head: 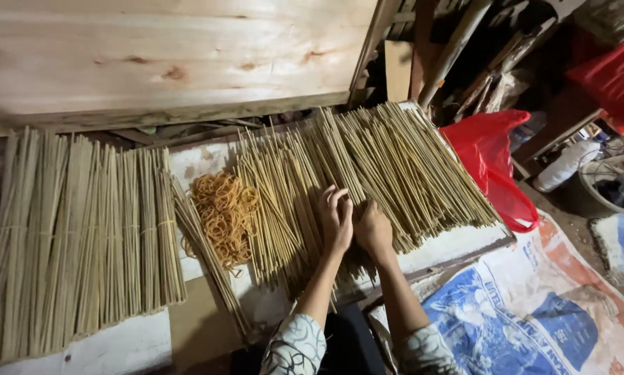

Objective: Bundling and aligning thin wooden sticks on a workshop floor

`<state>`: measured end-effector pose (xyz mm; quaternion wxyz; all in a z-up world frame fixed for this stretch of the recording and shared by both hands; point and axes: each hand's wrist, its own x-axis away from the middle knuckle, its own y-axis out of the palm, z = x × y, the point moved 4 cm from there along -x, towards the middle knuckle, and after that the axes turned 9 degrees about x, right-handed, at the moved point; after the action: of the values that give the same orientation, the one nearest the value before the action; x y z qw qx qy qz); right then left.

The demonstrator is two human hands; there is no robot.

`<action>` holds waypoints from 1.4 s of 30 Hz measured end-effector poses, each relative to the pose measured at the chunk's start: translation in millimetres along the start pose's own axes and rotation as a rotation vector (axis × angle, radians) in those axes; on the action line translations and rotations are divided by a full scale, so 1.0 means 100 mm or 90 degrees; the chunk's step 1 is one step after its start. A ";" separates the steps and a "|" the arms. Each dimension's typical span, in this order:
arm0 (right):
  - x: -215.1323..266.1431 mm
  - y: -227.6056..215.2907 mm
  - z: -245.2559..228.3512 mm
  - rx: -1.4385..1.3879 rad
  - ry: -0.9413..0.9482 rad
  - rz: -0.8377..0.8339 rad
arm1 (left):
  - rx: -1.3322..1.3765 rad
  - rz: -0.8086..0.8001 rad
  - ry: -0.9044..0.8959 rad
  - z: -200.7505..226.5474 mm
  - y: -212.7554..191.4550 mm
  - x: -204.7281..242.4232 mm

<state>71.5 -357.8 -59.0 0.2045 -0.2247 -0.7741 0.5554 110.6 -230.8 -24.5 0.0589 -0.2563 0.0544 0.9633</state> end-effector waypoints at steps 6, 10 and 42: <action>0.05 0.20 0.03 0.032 -0.070 0.138 | 0.085 0.044 -0.021 -0.09 -0.03 -0.02; 0.41 -0.04 -0.20 0.076 -0.109 0.172 | 0.131 0.043 -0.064 -0.18 -0.11 0.03; 0.26 -0.59 0.30 -0.342 0.096 0.116 | -0.176 -0.066 -0.015 -0.42 0.17 0.08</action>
<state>26.5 -382.4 -10.1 0.1439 -0.3796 -0.8529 0.3283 121.4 -252.3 -63.5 0.0735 -0.2531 -0.0924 0.9602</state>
